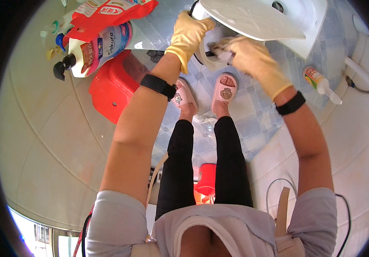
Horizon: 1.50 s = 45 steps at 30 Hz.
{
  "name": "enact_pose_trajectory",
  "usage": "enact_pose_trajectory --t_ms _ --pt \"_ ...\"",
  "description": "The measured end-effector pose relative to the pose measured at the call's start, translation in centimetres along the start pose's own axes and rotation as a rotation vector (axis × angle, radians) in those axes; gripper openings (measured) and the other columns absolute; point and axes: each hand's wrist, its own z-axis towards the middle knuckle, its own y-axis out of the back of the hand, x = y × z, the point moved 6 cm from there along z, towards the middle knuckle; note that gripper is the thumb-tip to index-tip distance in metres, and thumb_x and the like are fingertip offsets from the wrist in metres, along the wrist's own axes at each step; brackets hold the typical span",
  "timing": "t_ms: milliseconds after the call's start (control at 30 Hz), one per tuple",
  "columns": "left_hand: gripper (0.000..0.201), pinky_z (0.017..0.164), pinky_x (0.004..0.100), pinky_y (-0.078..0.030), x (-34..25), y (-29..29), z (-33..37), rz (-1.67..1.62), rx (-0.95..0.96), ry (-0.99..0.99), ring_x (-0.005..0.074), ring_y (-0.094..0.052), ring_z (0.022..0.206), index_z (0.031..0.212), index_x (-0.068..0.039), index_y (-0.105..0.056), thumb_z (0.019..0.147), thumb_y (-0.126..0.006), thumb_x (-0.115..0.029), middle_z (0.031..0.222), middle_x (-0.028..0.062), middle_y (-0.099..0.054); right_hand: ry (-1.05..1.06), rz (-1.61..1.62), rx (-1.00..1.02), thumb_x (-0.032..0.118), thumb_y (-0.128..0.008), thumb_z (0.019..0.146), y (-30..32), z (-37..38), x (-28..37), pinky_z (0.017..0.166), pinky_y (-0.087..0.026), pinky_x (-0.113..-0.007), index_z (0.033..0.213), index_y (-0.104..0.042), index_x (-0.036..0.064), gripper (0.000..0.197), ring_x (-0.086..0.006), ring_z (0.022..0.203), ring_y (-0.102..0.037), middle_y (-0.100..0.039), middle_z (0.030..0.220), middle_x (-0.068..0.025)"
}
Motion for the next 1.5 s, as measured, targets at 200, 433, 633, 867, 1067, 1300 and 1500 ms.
enact_pose_trajectory --t_ms 200,433,633,867,1067,1300,1500 --pt "0.074 0.069 0.0368 -0.053 -0.5 -0.3 -0.9 0.07 -0.018 0.033 0.0261 -0.067 0.075 0.117 0.013 -0.053 0.067 -0.079 -0.035 0.089 0.0216 -0.067 0.027 -0.381 -0.2 0.02 -0.065 0.081 -1.3 0.9 -6.2 0.089 -0.052 -0.038 0.111 -0.072 0.0141 0.031 -0.0292 0.096 -0.068 -0.071 0.101 -0.0173" --pt "0.062 0.081 0.0382 -0.053 -3.8 0.0 -3.0 0.129 0.089 -0.124 0.0367 -0.068 0.09 0.106 0.015 -0.059 0.066 -0.072 -0.03 0.092 0.0275 -0.068 -0.046 0.237 0.011 0.019 -0.06 0.087 -5.8 0.7 -6.3 0.079 -0.052 -0.032 0.122 -0.065 0.0106 0.037 -0.0217 0.088 -0.066 -0.069 0.1 -0.0118" --pt "0.071 0.084 0.0398 -0.051 -4.6 -0.9 -3.2 0.155 0.246 0.047 0.0399 -0.067 0.093 0.111 0.014 -0.058 0.067 -0.071 -0.041 0.096 0.0295 -0.067 -0.105 -0.413 -0.096 0.037 -0.05 0.094 -4.8 3.3 -7.5 0.093 -0.047 -0.038 0.118 -0.067 0.013 0.038 -0.0288 0.108 -0.062 -0.066 0.118 -0.0123" --pt "0.058 0.081 0.0388 -0.054 -7.1 -1.4 -4.1 0.177 0.071 -0.034 0.0377 -0.069 0.088 0.096 0.014 -0.062 0.067 -0.073 -0.035 0.089 0.0279 -0.069 -0.094 -0.203 -0.389 0.033 -0.06 0.086 -5.4 1.9 -8.7 0.088 -0.048 -0.04 0.115 -0.065 0.0089 0.038 -0.0327 0.108 -0.059 -0.065 0.109 -0.0137" --pt "0.069 0.083 0.0401 -0.052 -6.4 -2.5 -4.5 0.225 0.107 -0.045 0.0416 -0.067 0.095 0.109 0.013 -0.057 0.066 -0.071 -0.04 0.097 0.0311 -0.067 -0.351 0.55 0.299 0.016 -0.066 0.076 -5.0 -1.7 -8.4 0.094 -0.047 -0.036 0.102 -0.069 0.0013 0.03 -0.0255 0.117 -0.053 -0.064 0.117 -0.0149" --pt "0.057 0.084 0.0399 -0.052 -6.3 -2.9 -1.5 0.242 0.19 -0.022 0.0393 -0.068 0.093 0.096 0.008 -0.069 0.072 -0.07 -0.044 0.096 0.0282 -0.068 0.202 -0.346 -0.195 0.016 -0.061 0.086 -1.5 -1.4 -7.6 0.092 -0.05 -0.036 0.125 -0.063 0.016 0.039 -0.0268 0.11 -0.061 -0.061 0.126 -0.015" --pt "0.056 0.084 0.0399 -0.053 -7.5 -3.8 0.9 0.146 0.281 0.023 0.0348 -0.069 0.095 0.103 0.003 -0.07 0.074 -0.07 -0.045 0.103 0.0224 -0.07 0.062 -0.441 -0.525 0.032 -0.053 0.093 -1.0 2.2 -10.5 0.089 -0.05 -0.04 0.121 -0.063 0.0127 0.035 -0.0314 0.105 -0.061 -0.064 0.116 -0.0144"
